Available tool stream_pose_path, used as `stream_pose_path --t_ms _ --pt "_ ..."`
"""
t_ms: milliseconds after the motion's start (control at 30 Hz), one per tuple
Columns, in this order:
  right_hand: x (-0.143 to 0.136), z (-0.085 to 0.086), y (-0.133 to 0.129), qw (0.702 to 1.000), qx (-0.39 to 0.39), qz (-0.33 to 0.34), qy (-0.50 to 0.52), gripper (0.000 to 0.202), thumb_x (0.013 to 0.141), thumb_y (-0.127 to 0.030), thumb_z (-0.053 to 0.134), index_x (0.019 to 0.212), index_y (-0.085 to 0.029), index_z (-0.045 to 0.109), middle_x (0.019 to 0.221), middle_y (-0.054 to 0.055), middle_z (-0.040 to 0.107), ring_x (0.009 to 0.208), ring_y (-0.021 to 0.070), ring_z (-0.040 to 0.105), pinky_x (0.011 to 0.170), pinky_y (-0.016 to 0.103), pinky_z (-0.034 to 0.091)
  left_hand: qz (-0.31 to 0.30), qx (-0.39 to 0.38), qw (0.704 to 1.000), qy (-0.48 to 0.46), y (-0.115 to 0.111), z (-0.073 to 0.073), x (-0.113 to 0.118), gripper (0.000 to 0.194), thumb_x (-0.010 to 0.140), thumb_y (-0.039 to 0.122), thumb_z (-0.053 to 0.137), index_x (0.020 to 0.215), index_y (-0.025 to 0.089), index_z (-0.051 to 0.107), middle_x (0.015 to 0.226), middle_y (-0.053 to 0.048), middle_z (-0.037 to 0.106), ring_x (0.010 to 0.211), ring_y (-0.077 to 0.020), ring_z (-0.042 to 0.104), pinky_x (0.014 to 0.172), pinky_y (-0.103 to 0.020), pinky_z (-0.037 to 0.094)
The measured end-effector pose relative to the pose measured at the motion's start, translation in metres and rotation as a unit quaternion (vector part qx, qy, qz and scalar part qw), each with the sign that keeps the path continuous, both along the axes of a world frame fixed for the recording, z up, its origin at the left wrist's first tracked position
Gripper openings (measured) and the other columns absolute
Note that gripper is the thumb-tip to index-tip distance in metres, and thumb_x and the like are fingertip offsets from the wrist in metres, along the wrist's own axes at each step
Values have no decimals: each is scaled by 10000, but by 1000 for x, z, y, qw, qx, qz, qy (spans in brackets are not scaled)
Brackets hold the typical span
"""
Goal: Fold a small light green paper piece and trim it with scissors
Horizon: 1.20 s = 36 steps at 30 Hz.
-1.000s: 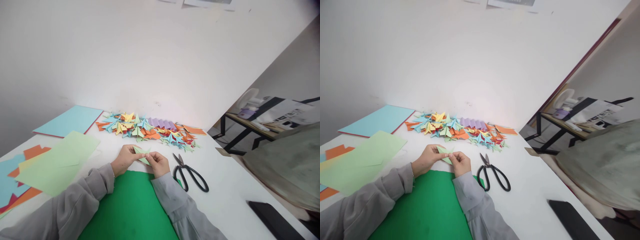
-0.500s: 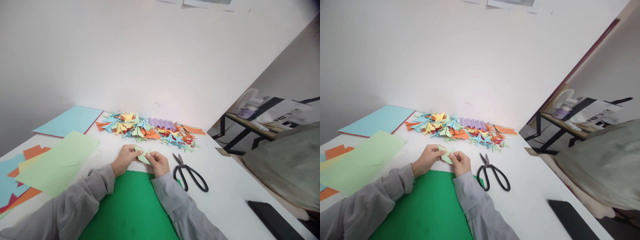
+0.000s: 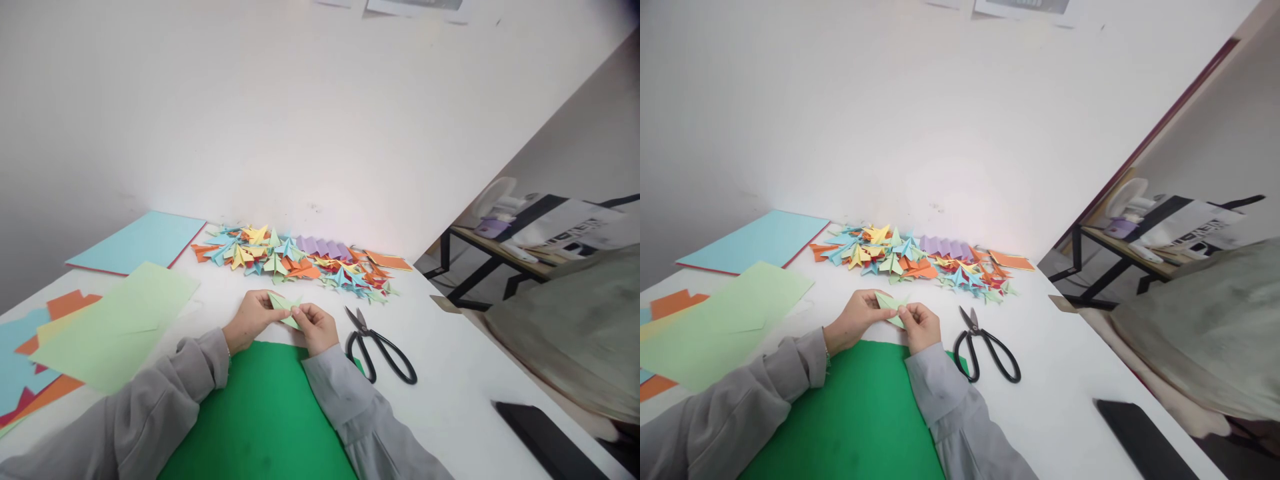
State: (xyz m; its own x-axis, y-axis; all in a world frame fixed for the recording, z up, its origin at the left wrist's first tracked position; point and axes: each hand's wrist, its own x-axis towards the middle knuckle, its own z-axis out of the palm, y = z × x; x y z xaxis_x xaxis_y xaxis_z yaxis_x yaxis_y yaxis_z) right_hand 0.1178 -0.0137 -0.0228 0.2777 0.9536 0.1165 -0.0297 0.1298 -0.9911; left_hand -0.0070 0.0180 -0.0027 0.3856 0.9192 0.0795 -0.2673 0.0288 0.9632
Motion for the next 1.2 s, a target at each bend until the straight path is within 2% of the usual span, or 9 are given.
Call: stream_pose_path --t_ms 367,533,833,1067,1200 --pt "2 -1 1 998 7 41 -48 328 610 -479 583 528 -187 458 431 -70 361 408 74 297 381 206 280 5 -18 1000 4 0 2 0 194 489 174 714 645 110 617 608 -17 619 579 -118 543 582 -237 416" --pt "2 1 1 997 16 53 -57 340 617 -471 576 505 -188 424 423 -78 320 406 67 266 387 203 233 5 -31 1000 -1 1 1 0 220 474 170 723 654 108 613 604 -11 611 576 -113 538 588 -238 413" --pt "2 4 1 997 5 69 -15 381 583 -490 605 485 -185 400 400 -86 302 388 51 218 382 203 167 -7 -32 999 -20 0 0 -1 246 466 183 737 664 105 613 614 -14 608 585 -112 535 594 -237 414" --pt "3 0 4 993 -15 106 40 385 578 -503 619 498 -175 433 398 -81 350 372 47 231 389 205 159 -43 -103 990 -83 -1 3 -1 283 461 149 741 708 110 606 635 -15 615 601 -122 560 641 -278 433" --pt "5 -1 5 991 -11 120 65 373 569 -468 645 489 -172 432 384 -88 336 366 42 218 391 205 139 -63 -113 987 -100 -2 2 -2 277 476 128 729 723 109 605 642 -15 613 622 -126 566 660 -289 435"
